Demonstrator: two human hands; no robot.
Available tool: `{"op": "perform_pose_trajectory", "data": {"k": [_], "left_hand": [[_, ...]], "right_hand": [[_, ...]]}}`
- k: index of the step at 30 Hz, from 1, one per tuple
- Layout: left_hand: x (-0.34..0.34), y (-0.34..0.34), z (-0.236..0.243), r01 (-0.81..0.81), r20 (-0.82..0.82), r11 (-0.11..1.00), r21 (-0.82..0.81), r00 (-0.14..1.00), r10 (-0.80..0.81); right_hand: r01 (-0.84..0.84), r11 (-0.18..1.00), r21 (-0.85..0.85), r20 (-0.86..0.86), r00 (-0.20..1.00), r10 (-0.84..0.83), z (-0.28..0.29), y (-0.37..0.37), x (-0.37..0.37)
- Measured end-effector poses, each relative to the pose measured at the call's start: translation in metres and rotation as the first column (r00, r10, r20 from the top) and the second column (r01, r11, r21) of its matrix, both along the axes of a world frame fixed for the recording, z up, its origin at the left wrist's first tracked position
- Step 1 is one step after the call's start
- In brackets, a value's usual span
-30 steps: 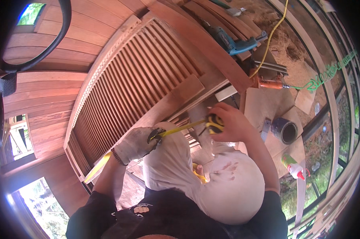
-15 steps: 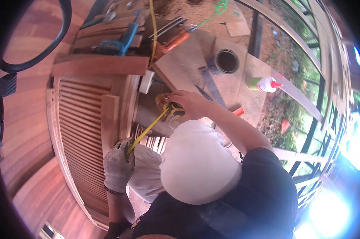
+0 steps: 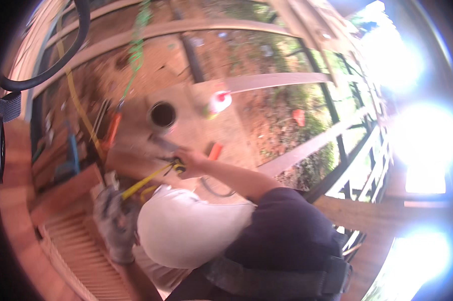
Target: The person measures and marks a wooden slat, then saws it to length. They fit the slat into a curved ceiling structure and secure it with a cordless drill. The process repeats with additional slats, including measuring, cutting, and drilling.
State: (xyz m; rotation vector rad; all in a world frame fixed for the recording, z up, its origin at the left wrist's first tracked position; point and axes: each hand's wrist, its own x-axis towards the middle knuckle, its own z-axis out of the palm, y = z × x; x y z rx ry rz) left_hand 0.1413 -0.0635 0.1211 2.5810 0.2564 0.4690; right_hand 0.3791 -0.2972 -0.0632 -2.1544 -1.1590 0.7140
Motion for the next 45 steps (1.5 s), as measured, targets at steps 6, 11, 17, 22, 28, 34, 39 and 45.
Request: {"op": "perform_pose_trajectory", "data": {"k": [6,11,17,22,28,34,39,45], "left_hand": [[-0.092,0.082,-0.057,-0.745,-0.350,0.597,-0.297,0.667,0.658],[-0.189,0.097,-0.174,-0.832,-0.264,0.538,-0.135,0.554,0.790],[-0.187,0.069,-0.161,-0.842,-0.374,0.535,0.061,0.478,0.795],[-0.177,0.064,-0.149,-0.866,-0.373,0.490,-0.094,0.487,0.790],[-0.178,0.063,-0.146,-0.863,-0.335,0.493,-0.115,0.500,0.798],[-0.195,0.076,-0.164,-0.833,-0.282,0.530,-0.158,0.552,0.785],[-0.182,0.063,-0.150,-0.868,-0.336,0.488,-0.094,0.489,0.805],[-0.192,0.066,-0.168,-0.797,-0.248,0.507,-0.328,0.590,0.768]], "right_hand": [[0.257,0.939,-0.229,0.092,0.966,-0.242,-0.041,-0.023,0.032],[0.411,0.905,-0.111,0.129,0.909,-0.397,-0.075,-0.043,0.031],[0.316,0.872,-0.373,0.294,0.932,-0.212,-0.058,-0.126,-0.006],[0.061,0.867,-0.494,0.572,0.774,0.272,-0.084,-0.154,-0.006],[0.118,0.884,-0.452,0.623,0.751,0.219,-0.079,-0.144,0.017],[-0.015,0.874,-0.485,0.535,0.786,0.310,-0.083,-0.135,0.031],[-0.080,0.819,-0.568,0.498,0.760,0.419,-0.080,-0.118,0.038],[-0.246,0.704,-0.667,0.237,0.825,0.513,-0.054,-0.092,0.045]]}}
